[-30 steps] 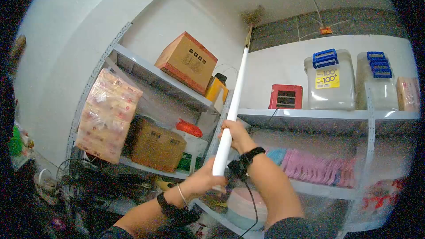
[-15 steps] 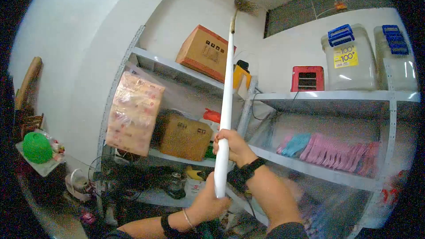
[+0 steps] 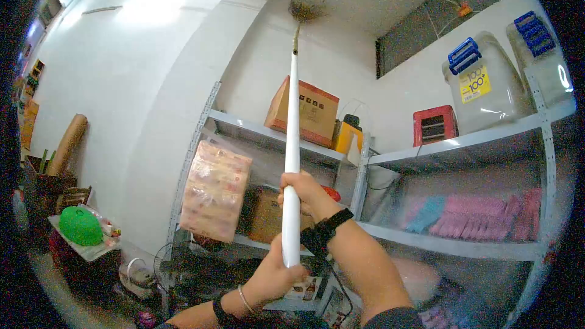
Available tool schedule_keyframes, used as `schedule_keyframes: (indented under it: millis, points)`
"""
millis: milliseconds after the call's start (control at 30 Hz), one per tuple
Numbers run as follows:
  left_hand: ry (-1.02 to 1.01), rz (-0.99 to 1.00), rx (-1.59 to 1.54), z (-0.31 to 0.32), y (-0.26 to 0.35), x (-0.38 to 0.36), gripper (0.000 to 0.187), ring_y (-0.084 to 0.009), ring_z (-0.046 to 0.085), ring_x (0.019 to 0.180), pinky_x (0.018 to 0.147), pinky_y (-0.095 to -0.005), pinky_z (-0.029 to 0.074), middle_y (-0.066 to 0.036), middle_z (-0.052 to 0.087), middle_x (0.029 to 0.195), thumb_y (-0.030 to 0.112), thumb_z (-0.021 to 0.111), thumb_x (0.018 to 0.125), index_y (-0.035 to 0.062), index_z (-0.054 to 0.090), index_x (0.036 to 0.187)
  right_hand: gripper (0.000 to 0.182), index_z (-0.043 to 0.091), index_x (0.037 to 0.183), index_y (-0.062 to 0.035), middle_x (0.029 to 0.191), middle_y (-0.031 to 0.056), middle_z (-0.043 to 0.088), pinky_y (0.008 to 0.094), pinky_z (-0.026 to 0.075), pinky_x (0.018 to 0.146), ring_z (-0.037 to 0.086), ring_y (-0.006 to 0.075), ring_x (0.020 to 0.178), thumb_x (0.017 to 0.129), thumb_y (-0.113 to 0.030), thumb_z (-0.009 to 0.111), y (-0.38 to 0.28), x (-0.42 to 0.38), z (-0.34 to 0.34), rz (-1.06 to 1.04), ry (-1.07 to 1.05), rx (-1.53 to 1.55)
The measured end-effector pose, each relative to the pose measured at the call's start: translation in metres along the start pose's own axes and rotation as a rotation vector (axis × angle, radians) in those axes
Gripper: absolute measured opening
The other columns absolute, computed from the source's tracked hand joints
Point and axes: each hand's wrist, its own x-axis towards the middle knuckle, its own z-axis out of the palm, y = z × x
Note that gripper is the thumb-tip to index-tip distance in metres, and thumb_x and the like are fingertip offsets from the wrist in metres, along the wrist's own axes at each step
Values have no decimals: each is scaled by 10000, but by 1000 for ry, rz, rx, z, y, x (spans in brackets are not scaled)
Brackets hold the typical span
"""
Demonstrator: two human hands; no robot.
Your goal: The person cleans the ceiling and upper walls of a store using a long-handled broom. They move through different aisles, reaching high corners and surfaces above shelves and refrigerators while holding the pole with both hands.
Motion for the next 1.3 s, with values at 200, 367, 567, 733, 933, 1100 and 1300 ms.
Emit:
schedule_keyframes:
  millis: [200, 367, 567, 733, 933, 1100, 1300]
  points:
    - [101, 51, -103, -37, 31, -7, 601, -200, 542, 737, 563, -313, 517, -91, 470, 873, -57, 526, 666, 35, 230, 1180, 83, 403, 664, -6, 522, 86, 428, 305, 423, 381, 480, 199, 411, 657, -27, 483, -10, 34, 57, 55, -225, -14]
    - [204, -7, 120, -81, 55, -5, 565, -195, 555, 590, 469, -305, 485, -100, 510, 779, -54, 525, 650, 6, 272, 1151, 280, 447, 858, 70, 654, 136, 478, 346, 462, 459, 508, 228, 507, 688, -123, 559, -2, 71, 92, 2, -134, -52]
    - [318, 28, 360, -117, 66, 69, 306, -172, 547, 582, 408, -282, 439, -97, 533, 772, 19, 540, 691, 1, 451, 983, 576, 274, 1228, -28, 997, 126, 474, 293, 461, 643, 514, 173, 808, 787, -275, 549, 20, 40, 84, -175, -261, -154]
    - [271, -203, 371, -114, 121, 128, 387, -256, 556, 531, 354, -345, 502, -169, 454, 809, -4, 540, 668, -24, 340, 998, 396, 326, 1207, -89, 948, 28, 468, 266, 456, 643, 507, 152, 803, 852, -203, 457, 41, -42, 0, -121, -356, -213]
    - [309, -161, 598, -113, 22, 173, 554, -325, 547, 847, 666, -377, 494, -221, 512, 949, 139, 618, 630, -51, 359, 1081, 505, 327, 1224, -73, 1054, 118, 477, 335, 469, 709, 567, 196, 786, 803, -250, 541, 169, -219, -100, 54, -473, -52]
    - [336, 37, 521, -123, -54, 118, 544, -289, 553, 739, 419, -353, 487, -181, 495, 899, 12, 564, 649, -11, 312, 1130, 452, 379, 1200, -50, 942, 85, 520, 310, 456, 692, 551, 172, 768, 819, -232, 540, 195, -349, -101, 247, 17, 77]
    - [287, -165, 386, -128, -15, 165, 486, -251, 545, 568, 383, -345, 472, -159, 487, 824, 14, 547, 650, 30, 339, 1089, 383, 402, 1181, -38, 929, 94, 536, 303, 463, 673, 555, 178, 781, 818, -115, 498, 158, -406, -109, 313, 380, -17]
